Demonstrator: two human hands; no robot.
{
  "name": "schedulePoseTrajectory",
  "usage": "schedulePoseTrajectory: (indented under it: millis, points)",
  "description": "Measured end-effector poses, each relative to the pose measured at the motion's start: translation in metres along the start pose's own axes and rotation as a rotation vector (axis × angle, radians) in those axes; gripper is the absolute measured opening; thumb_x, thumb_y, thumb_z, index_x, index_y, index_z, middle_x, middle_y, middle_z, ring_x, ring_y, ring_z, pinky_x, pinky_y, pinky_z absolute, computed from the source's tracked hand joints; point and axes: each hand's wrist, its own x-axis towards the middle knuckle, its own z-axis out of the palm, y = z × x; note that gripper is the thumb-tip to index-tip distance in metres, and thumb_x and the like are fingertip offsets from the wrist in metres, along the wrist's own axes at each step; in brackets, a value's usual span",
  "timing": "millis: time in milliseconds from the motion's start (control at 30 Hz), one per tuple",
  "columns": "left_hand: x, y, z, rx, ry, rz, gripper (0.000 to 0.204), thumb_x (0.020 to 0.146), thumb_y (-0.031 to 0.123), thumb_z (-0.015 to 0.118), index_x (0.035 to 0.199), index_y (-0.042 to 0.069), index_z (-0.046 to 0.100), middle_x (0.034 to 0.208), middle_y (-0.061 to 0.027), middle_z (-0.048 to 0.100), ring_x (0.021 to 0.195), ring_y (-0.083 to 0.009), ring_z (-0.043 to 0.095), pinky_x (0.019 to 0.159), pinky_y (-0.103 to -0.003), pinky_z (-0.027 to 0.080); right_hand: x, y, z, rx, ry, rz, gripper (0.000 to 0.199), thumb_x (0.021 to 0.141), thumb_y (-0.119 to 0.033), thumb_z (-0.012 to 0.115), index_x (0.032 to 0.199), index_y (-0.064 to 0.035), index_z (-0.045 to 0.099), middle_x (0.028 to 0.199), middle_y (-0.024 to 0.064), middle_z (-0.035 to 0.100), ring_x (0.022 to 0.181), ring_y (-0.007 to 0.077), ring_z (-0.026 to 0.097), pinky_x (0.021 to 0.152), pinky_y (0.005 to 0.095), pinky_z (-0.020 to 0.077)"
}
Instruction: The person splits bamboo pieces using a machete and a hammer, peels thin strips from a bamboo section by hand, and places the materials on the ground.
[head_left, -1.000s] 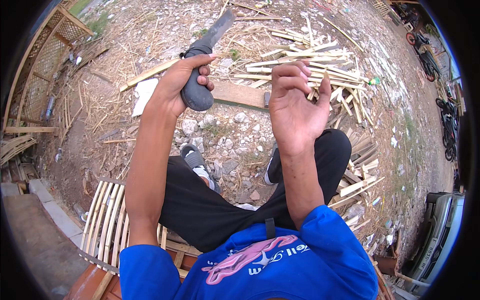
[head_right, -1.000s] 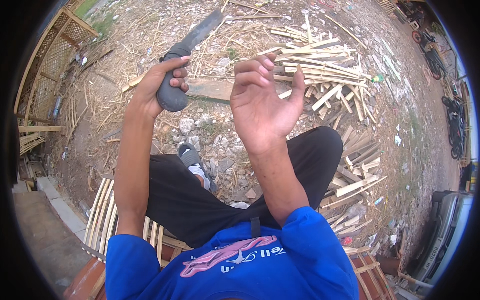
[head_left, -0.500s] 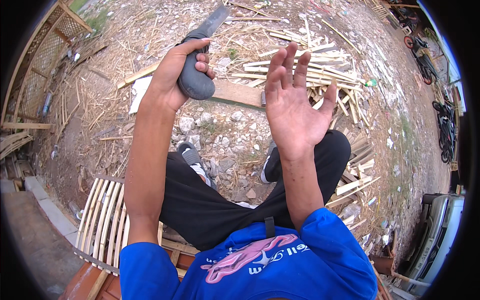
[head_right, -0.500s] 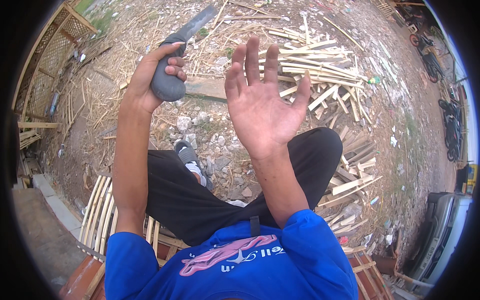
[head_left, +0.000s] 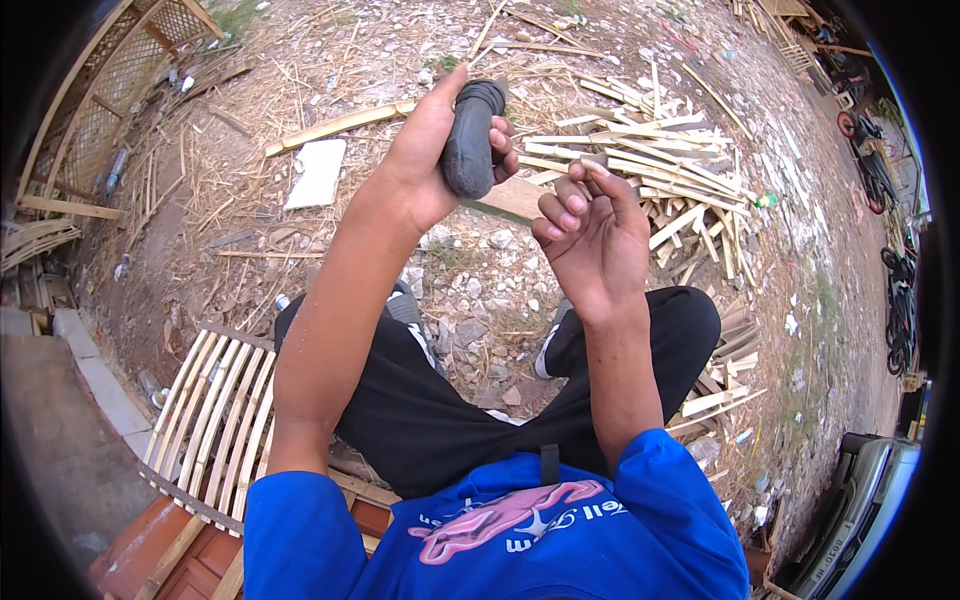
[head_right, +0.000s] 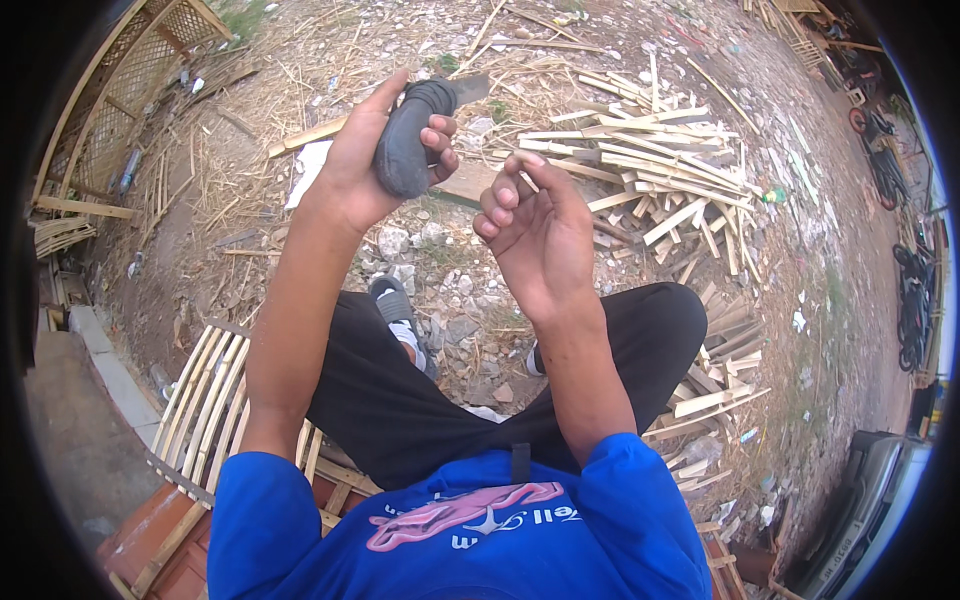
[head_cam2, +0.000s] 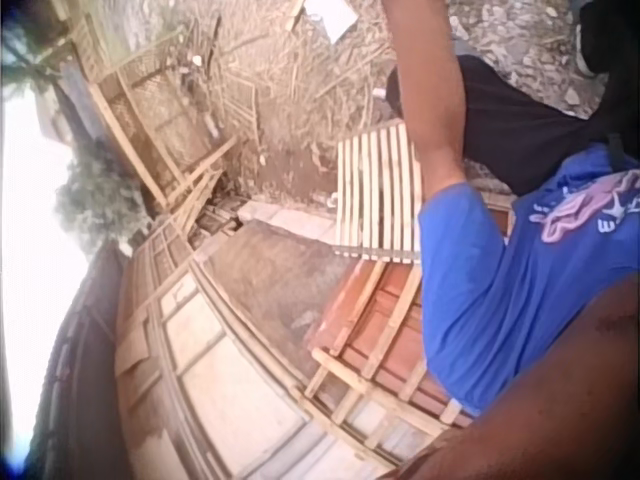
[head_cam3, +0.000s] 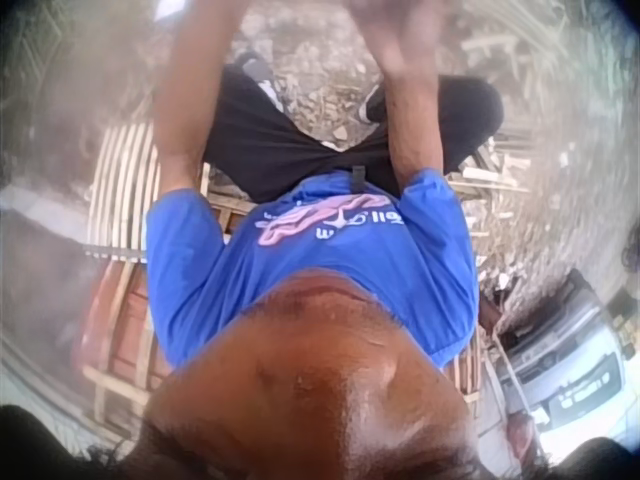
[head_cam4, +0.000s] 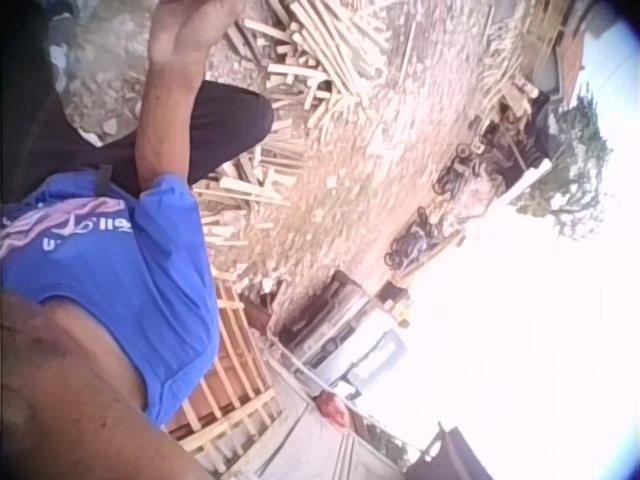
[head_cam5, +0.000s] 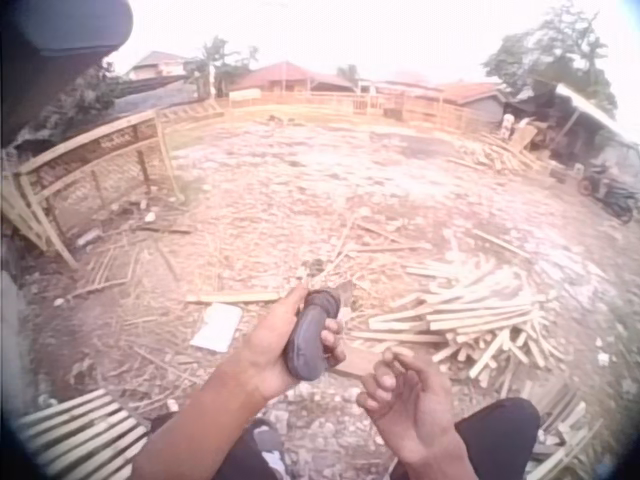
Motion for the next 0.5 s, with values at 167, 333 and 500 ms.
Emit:
schedulePoseTrajectory:
  millis: [167,333,500]
  points:
    - [-0.004,-0.018,0.008,0.194,-0.004,-0.007,0.084,0.088,0.079,0.022,0.114,0.003,0.046,0.078,-0.0023,0.053,0.06,-0.008,0.054,0.062,-0.029,0.053,0.011,0.016,0.007,-0.268,0.244,-0.003,0.039,0.095,-0.045,0.05,0.101,-0.0068,0.056,0.081,-0.0014,0.051,0.075,0.0091,0.048,0.074,0.0302,0.0426]
    - [-0.011,-0.049,0.031,0.634,-0.021,0.085,0.104,0.074,0.092,0.012,0.113,0.002,0.046,0.08,-0.0044,0.055,0.059,-0.0087,0.057,0.055,-0.024,0.053,0.018,0.007,-0.013,-0.23,0.153,0.015,0.052,0.094,-0.055,0.05,0.107,-0.0062,0.059,0.073,-0.0038,0.049,0.069,0.0071,0.054,0.068,0.0247,0.0462]
    - [0.002,-0.071,0.008,0.771,-0.162,0.116,0.11,0.075,0.091,0.018,0.124,-0.003,0.045,0.085,-0.0069,0.057,0.067,-0.0138,0.06,0.06,-0.026,0.051,0.019,-0.017,-0.014,-0.376,0.144,0.08,0.031,0.089,-0.029,0.06,0.104,-0.0017,0.059,0.074,0.002,0.06,0.052,0.0093,0.056,0.048,0.0219,0.048]
